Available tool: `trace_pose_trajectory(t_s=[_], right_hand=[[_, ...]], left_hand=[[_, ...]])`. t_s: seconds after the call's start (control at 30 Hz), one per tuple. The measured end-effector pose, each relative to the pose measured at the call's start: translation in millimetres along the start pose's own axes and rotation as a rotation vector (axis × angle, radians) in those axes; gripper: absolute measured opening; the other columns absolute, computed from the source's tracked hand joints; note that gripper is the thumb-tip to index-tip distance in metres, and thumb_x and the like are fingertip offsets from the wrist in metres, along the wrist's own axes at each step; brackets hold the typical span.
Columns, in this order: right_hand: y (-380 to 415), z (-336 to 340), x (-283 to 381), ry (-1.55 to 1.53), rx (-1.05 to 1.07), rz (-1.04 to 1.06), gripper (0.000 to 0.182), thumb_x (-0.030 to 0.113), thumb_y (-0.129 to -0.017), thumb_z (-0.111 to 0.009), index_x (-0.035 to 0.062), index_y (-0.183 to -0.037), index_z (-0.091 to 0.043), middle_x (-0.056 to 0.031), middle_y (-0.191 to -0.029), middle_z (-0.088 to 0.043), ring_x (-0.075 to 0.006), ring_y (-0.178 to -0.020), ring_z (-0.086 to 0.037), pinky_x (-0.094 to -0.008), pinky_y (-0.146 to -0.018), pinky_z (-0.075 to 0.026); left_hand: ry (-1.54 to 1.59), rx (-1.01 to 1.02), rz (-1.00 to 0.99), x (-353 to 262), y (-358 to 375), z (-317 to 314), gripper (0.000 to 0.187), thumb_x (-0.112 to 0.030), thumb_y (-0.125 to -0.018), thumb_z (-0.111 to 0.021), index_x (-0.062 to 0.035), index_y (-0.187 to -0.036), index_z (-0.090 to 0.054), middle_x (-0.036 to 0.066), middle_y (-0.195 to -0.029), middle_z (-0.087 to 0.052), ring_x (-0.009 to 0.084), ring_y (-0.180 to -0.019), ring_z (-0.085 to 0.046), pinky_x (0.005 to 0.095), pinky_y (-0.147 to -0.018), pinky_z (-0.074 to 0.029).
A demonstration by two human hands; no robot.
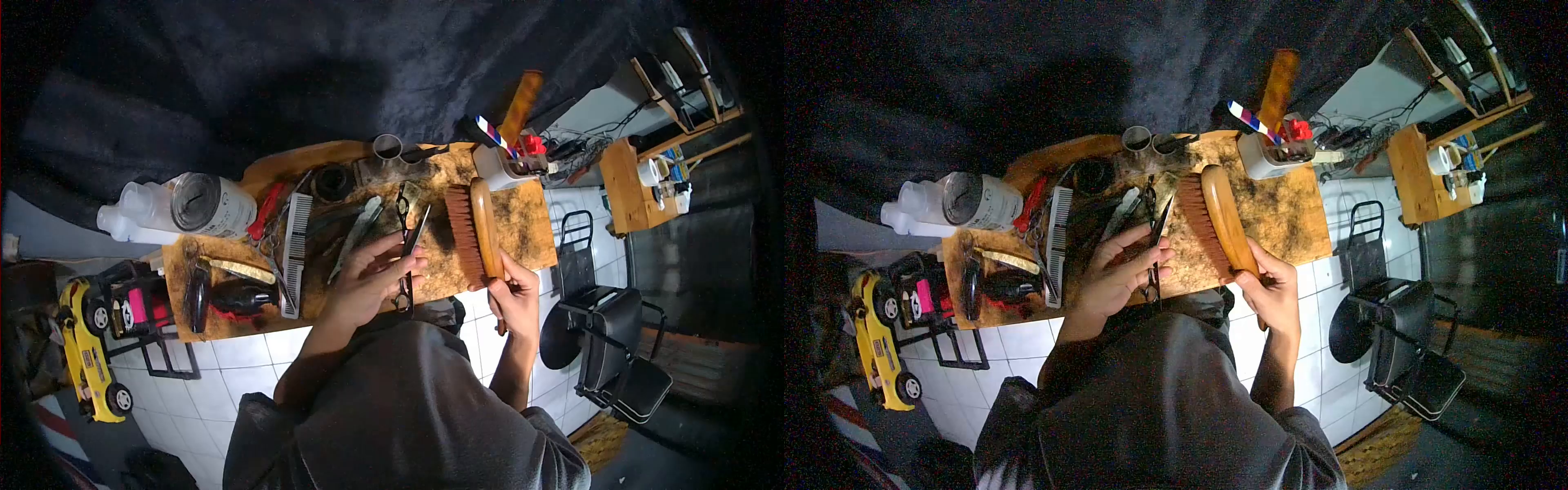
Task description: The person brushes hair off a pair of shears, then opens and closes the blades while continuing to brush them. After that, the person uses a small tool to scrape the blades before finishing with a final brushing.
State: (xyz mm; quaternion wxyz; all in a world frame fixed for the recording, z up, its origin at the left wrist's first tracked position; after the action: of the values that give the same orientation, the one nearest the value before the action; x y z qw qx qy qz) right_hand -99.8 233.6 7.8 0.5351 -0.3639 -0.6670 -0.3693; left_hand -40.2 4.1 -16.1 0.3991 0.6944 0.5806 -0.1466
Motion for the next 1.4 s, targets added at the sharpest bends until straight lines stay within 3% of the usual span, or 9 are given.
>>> trace_pose_trajectory(t_s=[0.23, 0.37, 0.43, 0.6, 0.7, 0.83, 1.1, 1.3, 1.4], right_hand=[[4.7, -8.7, 1.4, 0.219, 0.209, -0.079, 0.049, 0.001, -0.078, -0.076, -0.0057, -0.124, -0.058, -0.014, -0.118, -0.066, -0.016, -0.102, -0.062, -0.0294, -0.091, -0.049], [-1.7, -23.9, 32.5, 0.608, 0.445, 0.092, 0.053, 0.006, -0.073, -0.082, -0.0073, -0.12, -0.06, -0.0135, -0.109, -0.07, -0.0161, -0.097, -0.064, -0.0302, -0.09, -0.049], [-3.0, -16.5, 29.9, 0.703, 0.259, 0.027, 0.051, 0.017, -0.071, -0.083, 0.0018, -0.117, -0.066, -0.016, -0.113, -0.068, -0.0185, -0.101, -0.067, -0.0314, -0.089, -0.05], [-14.9, -13.4, 55.3, 0.871, -0.175, 0.157, 0.047, 0.014, -0.076, -0.079, -0.0028, -0.117, -0.064, -0.0183, -0.109, -0.069, -0.018, -0.1, -0.066, -0.032, -0.088, -0.05], [-13.6, -6.6, 52.9, 0.744, -0.144, 0.089, 0.048, 0.014, -0.076, -0.08, -0.0037, -0.117, -0.064, -0.0176, -0.11, -0.069, -0.0186, -0.102, -0.066, -0.0328, -0.09, -0.049], [-10.1, -25.1, 52.2, 0.777, 0.386, 0.147, 0.051, 0.015, -0.07, -0.084, -0.001, -0.114, -0.066, -0.0144, -0.104, -0.071, -0.018, -0.097, -0.066, -0.0318, -0.086, -0.049], [-18.5, -17.5, 58.5, 0.75, -0.204, 0.088, 0.049, 0.015, -0.075, -0.08, 0.0007, -0.119, -0.064, -0.0143, -0.111, -0.069, -0.0206, -0.105, -0.066, -0.0328, -0.092, -0.049], [-13.0, -27.3, 52.6, 0.792, 0.42, 0.208, 0.051, 0.015, -0.069, -0.085, -0.0017, -0.114, -0.066, -0.0146, -0.106, -0.071, -0.0193, -0.103, -0.066, -0.0314, -0.091, -0.048], [-17.6, -20.5, 44.5, 0.838, 0.156, 0.187, 0.049, 0.015, -0.072, -0.082, 0.0002, -0.116, -0.065, -0.018, -0.101, -0.071, -0.0181, -0.094, -0.069, -0.0307, -0.084, -0.051]], left_hand=[[-0.392, 0.219, -0.14, 0.7, 1.7, 7.8, 0.064, 0.008, -0.083, -0.065, -0.0016, -0.141, -0.04, 0.015, -0.131, -0.056, 0.0205, -0.116, -0.057, 0.0327, -0.095, -0.05], [-0.109, 0.401, -0.359, 6.8, -1.6, 9.9, 0.078, 0.013, -0.077, -0.067, -0.0043, -0.145, -0.035, 0.016, -0.138, -0.05, 0.0211, -0.125, -0.052, 0.0323, -0.099, -0.047], [-0.198, 0.389, -0.285, 4.5, 2.6, 10.1, 0.072, 0.01, -0.082, -0.064, -0.0015, -0.146, -0.033, 0.016, -0.137, -0.052, 0.0224, -0.126, -0.051, 0.0323, -0.098, -0.047], [-0.231, 0.343, -0.083, -11.4, 12.8, 1.9, 0.066, 0.006, -0.085, -0.062, 0.001, -0.145, -0.033, 0.016, -0.138, -0.051, 0.0239, -0.126, -0.051, 0.0348, -0.101, -0.045], [-0.266, 0.299, -0.119, -11.2, 11.0, 4.4, 0.067, 0.006, -0.085, -0.062, 0.0004, -0.145, -0.033, 0.014, -0.135, -0.053, 0.0206, -0.12, -0.055, 0.0325, -0.098, -0.046], [-0.299, 0.315, -0.276, -2.0, 7.0, 17.9, 0.068, 0.006, -0.085, -0.062, -0.0001, -0.146, -0.033, 0.013, -0.133, -0.055, 0.0175, -0.118, -0.056, 0.0305, -0.096, -0.047], [-0.069, 0.385, -0.043, -3.2, 8.5, 6.4, 0.075, 0.007, -0.082, -0.062, -0.0009, -0.148, -0.027, 0.018, -0.146, -0.041, 0.0271, -0.134, -0.042, 0.0403, -0.105, -0.043], [-0.138, 0.366, -0.238, 1.7, 9.0, 4.5, 0.073, 0.012, -0.084, -0.057, -0.0028, -0.149, -0.027, 0.016, -0.145, -0.043, 0.0235, -0.133, -0.043, 0.0326, -0.099, -0.046], [-0.108, 0.314, -0.08, -3.5, 14.7, 0.4, 0.08, 0.011, -0.085, -0.058, -0.0018, -0.151, -0.016, 0.018, -0.144, -0.043, 0.0255, -0.131, -0.045, 0.0348, -0.098, -0.048]])
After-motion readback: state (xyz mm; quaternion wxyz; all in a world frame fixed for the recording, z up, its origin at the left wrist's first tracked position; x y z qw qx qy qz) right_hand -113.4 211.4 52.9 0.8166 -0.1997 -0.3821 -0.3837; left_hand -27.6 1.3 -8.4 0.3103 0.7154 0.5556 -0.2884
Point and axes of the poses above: each hand's wrist, its own y-axis away from the middle knuckle, its own z-axis out of the back of the hand, x = y × z, the point moved 3 cm from there along -y, towards the middle knuckle
